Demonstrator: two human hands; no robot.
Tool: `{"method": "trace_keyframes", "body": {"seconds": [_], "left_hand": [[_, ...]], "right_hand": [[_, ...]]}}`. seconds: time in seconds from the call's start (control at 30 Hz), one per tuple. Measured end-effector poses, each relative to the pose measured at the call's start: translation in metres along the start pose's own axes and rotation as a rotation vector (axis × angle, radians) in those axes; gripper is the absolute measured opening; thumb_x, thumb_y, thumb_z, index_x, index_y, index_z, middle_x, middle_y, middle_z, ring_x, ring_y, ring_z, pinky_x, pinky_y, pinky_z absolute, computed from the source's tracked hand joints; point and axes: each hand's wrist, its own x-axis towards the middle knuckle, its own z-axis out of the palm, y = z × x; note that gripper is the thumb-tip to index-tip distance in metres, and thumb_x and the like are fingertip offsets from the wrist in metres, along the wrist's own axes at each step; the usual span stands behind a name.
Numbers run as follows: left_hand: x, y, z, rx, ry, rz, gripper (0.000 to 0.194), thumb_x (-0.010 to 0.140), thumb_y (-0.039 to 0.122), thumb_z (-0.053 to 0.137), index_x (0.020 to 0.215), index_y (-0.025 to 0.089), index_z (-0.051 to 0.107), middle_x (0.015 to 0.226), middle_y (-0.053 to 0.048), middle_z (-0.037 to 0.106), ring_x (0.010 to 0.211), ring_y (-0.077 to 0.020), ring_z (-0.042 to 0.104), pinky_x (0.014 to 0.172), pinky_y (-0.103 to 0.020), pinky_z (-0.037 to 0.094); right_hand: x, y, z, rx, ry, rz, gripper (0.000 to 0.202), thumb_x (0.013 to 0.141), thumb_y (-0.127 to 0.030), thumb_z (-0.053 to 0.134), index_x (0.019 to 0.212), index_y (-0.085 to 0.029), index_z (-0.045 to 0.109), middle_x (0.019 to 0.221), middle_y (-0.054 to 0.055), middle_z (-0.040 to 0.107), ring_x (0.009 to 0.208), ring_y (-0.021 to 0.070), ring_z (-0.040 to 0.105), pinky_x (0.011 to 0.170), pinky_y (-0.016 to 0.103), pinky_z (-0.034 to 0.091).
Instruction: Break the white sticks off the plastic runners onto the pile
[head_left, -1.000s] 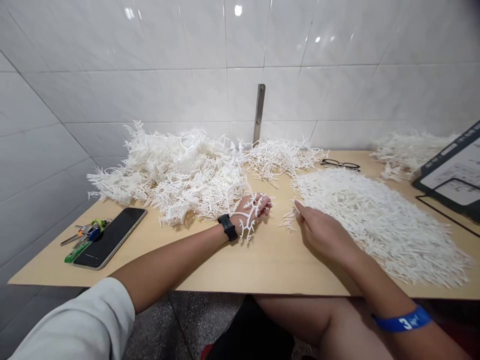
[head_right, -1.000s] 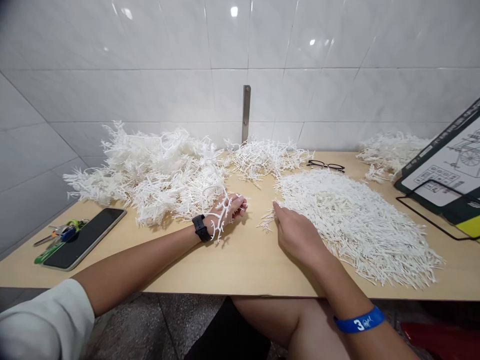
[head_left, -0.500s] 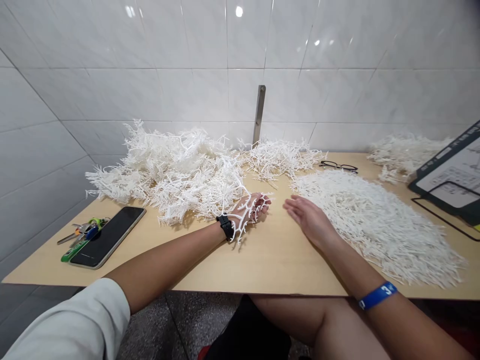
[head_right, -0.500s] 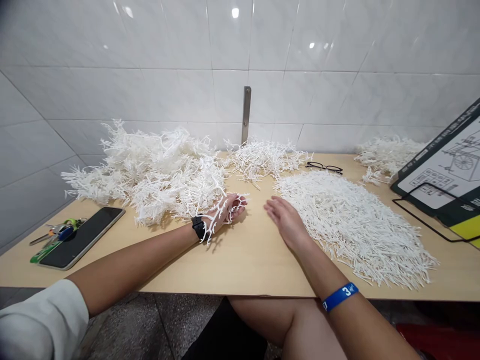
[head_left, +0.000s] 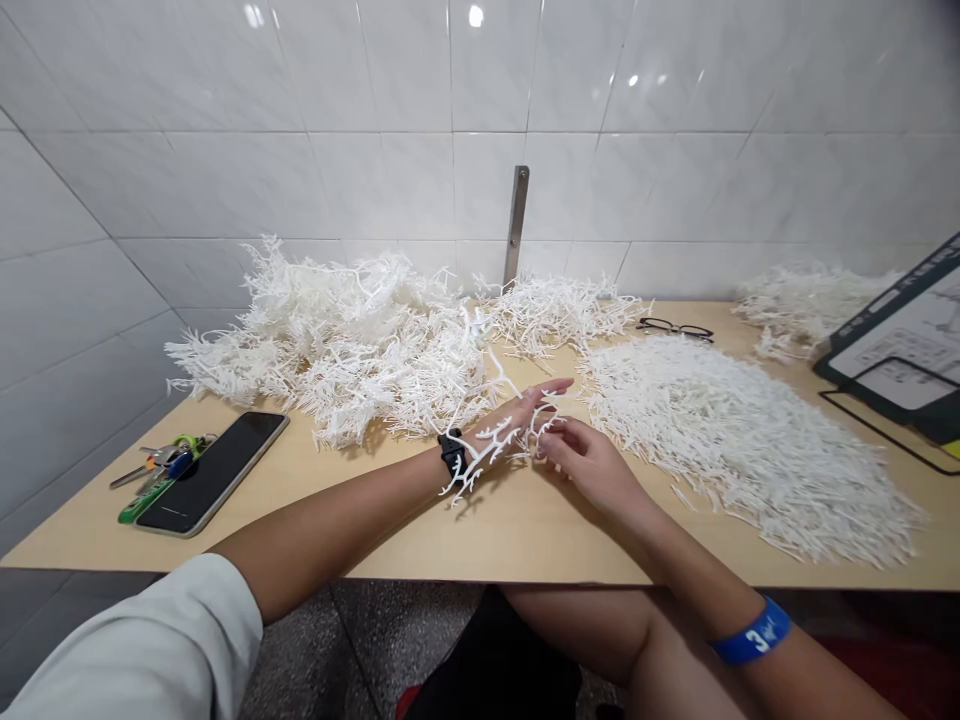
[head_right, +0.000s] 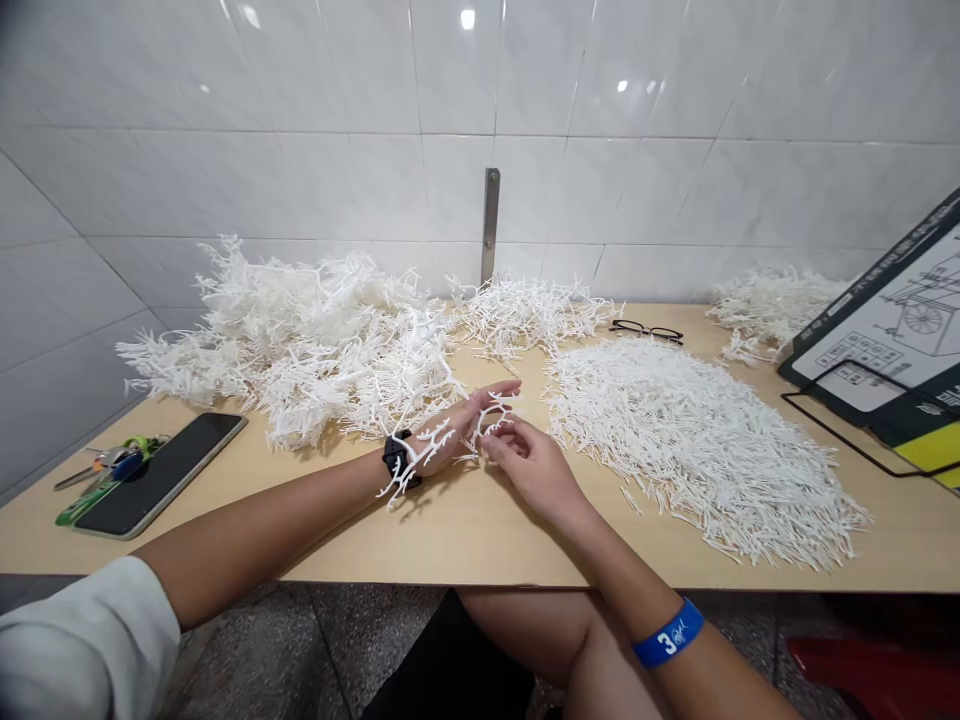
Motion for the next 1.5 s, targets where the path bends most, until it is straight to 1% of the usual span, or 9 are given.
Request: {"method": "trace_keyframes", "body": {"seconds": [0.1,0.3,0.47,0.7,0.87,1.0,1.1,1.3,1.5], "left_hand": [[-0.001,-0.001,0.001,0.041,-0.063,-0.032,0.065,0.086,0.064,0.048,0.137,0.023,0.051,0.102,-0.012,0.067,0.078,-0.0191,0.063,0.070,-0.032,0.049],[0.003,-0.003,-0.006,0.174,0.084,0.028,0.050,0.087,0.059,0.052,0.107,0.016,0.068,0.100,-0.011,0.067,0.095,-0.0196,0.062,0.084,-0.031,0.047],[0.003,-0.002,-0.009,0.266,0.132,0.021,0.042,0.077,0.054,0.067,0.085,0.012,0.065,0.073,-0.002,0.061,0.067,-0.0117,0.056,0.067,-0.025,0.044],[0.001,0.002,-0.002,0.283,0.085,-0.064,0.038,0.066,0.043,0.079,0.077,0.011,0.062,0.073,0.000,0.059,0.066,-0.0093,0.052,0.064,-0.023,0.041],[0.003,-0.003,-0.003,0.295,0.246,-0.034,0.037,0.068,0.041,0.078,0.079,0.012,0.058,0.074,-0.001,0.059,0.066,-0.0104,0.056,0.063,-0.024,0.046],[0.003,-0.008,-0.003,0.393,0.348,0.064,0.027,0.075,0.036,0.071,0.081,0.014,0.057,0.077,-0.001,0.059,0.069,-0.0107,0.058,0.065,-0.024,0.048],[0.000,-0.008,0.003,0.483,0.385,0.075,0.019,0.076,0.031,0.067,0.081,0.015,0.057,0.075,-0.001,0.060,0.065,-0.0093,0.054,0.062,-0.022,0.044],[-0.002,-0.002,0.009,0.502,0.366,0.129,0.021,0.079,0.033,0.066,0.077,0.015,0.055,0.072,0.000,0.056,0.068,-0.0102,0.051,0.065,-0.023,0.041],[0.001,-0.005,0.004,0.322,0.212,0.096,0.034,0.080,0.046,0.067,0.091,0.016,0.056,0.079,0.000,0.058,0.073,-0.0103,0.055,0.073,-0.025,0.044]], "right_hand": [[0.002,-0.001,0.001,-0.011,-0.039,-0.005,0.034,0.079,-0.050,0.066,0.074,-0.016,0.061,0.066,0.001,0.060,0.059,0.0121,0.052,0.056,0.026,0.041],[0.003,-0.012,-0.010,0.123,0.063,0.094,0.040,0.068,-0.055,0.074,0.076,-0.017,0.064,0.063,0.001,0.059,0.055,0.0129,0.053,0.052,0.027,0.044],[0.004,-0.012,-0.016,0.155,0.089,0.118,0.040,0.068,-0.056,0.074,0.073,-0.018,0.063,0.065,0.002,0.060,0.057,0.0140,0.055,0.053,0.028,0.048],[0.008,-0.003,-0.024,0.263,0.199,0.157,0.039,0.068,-0.054,0.076,0.073,-0.019,0.061,0.070,0.001,0.060,0.061,0.0134,0.056,0.049,0.024,0.046],[0.000,-0.009,-0.019,0.424,0.019,0.247,0.044,0.077,-0.059,0.068,0.095,-0.020,0.064,0.092,0.007,0.067,0.075,0.0173,0.065,0.060,0.028,0.055],[-0.002,-0.012,-0.008,0.454,-0.025,0.308,0.039,0.071,-0.043,0.080,0.098,-0.020,0.064,0.091,0.005,0.068,0.079,0.0149,0.067,0.071,0.026,0.057],[0.001,-0.010,-0.001,0.464,-0.042,0.369,0.035,0.074,-0.045,0.078,0.089,-0.016,0.066,0.081,0.005,0.067,0.068,0.0118,0.065,0.063,0.023,0.056],[0.004,-0.008,-0.003,0.391,-0.218,0.404,0.042,0.072,-0.051,0.076,0.060,-0.014,0.059,0.049,-0.001,0.054,0.041,0.0064,0.047,0.040,0.019,0.039],[0.003,-0.009,0.000,0.302,-0.165,0.262,0.041,0.079,-0.048,0.066,0.055,-0.017,0.052,0.043,-0.004,0.046,0.038,0.0067,0.039,0.039,0.021,0.027]]}}
